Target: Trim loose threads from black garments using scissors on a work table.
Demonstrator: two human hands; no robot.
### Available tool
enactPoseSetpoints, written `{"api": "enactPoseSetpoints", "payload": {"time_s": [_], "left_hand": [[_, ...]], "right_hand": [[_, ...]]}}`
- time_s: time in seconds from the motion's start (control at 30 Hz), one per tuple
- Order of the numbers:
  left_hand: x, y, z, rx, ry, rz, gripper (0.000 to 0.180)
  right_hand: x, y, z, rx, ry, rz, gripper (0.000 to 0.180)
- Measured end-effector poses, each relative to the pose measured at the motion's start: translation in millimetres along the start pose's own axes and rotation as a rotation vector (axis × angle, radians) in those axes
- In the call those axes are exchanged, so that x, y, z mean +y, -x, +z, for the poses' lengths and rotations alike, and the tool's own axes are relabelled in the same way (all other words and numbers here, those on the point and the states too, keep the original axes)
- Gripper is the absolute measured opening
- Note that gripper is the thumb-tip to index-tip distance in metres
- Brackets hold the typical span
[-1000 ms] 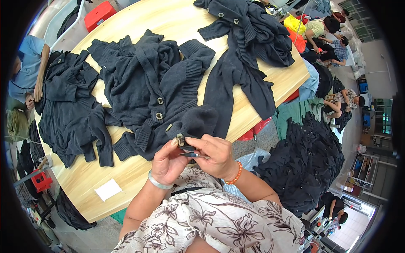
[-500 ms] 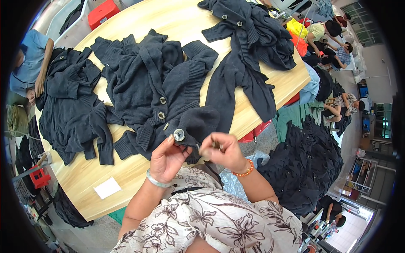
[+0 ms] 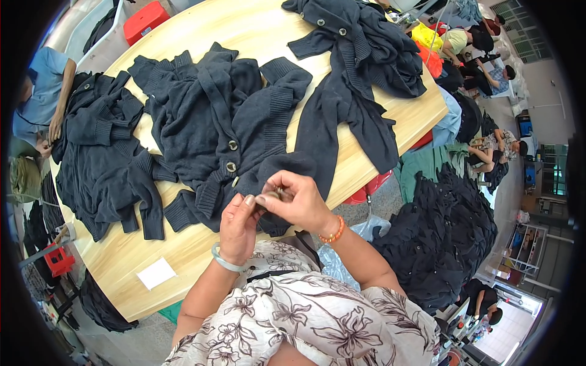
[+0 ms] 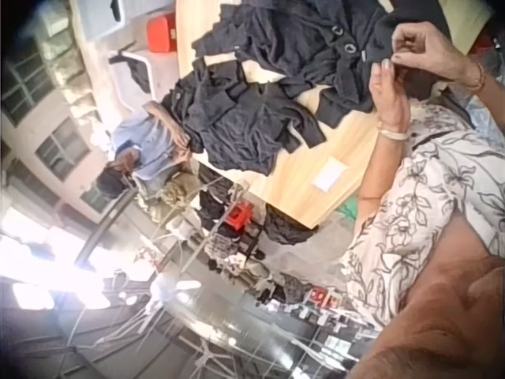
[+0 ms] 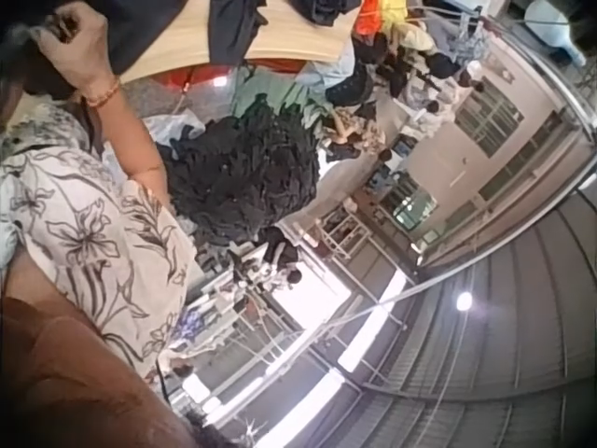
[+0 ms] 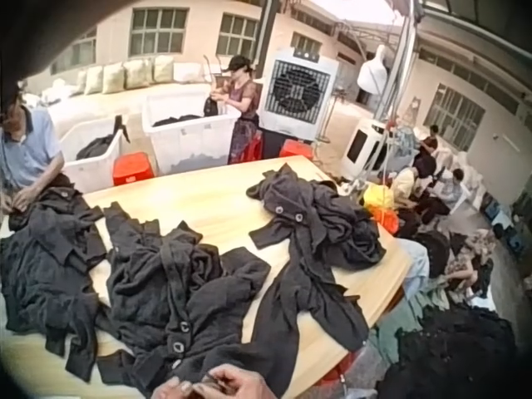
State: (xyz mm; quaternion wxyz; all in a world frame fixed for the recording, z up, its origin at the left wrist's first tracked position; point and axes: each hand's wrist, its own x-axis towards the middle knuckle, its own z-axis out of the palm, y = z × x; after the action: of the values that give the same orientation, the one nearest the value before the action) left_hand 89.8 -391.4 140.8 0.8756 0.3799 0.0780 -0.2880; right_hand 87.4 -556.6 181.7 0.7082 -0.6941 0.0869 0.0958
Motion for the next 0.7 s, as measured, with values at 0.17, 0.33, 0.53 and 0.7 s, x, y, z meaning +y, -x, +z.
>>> {"api": "enactPoseSetpoints", "payload": {"time_s": [0.17, 0.33, 0.53, 0.7], "left_hand": [[-0.7, 7.9, 4.9, -0.140, -0.411, 0.130, 0.024], [-5.2, 15.6, -4.6, -0.080, -0.441, -0.076, 0.007], [13.9, 7.7, 4.1, -0.046, 0.084, -0.240, 0.025], [19.5, 5.1, 8.0, -0.023, 0.068, -0.184, 0.030]], "right_hand": [[0.9, -15.5, -5.6, -0.079, -0.272, 0.075, 0.014], [-0.1, -18.9, -8.1, 0.045, -0.400, 0.118, 0.013], [0.7, -15.4, -15.6, 0.288, -0.113, -0.186, 0.021], [-2.8, 18.3, -11.9, 0.234, 0.278, -0.475, 0.023]]}}
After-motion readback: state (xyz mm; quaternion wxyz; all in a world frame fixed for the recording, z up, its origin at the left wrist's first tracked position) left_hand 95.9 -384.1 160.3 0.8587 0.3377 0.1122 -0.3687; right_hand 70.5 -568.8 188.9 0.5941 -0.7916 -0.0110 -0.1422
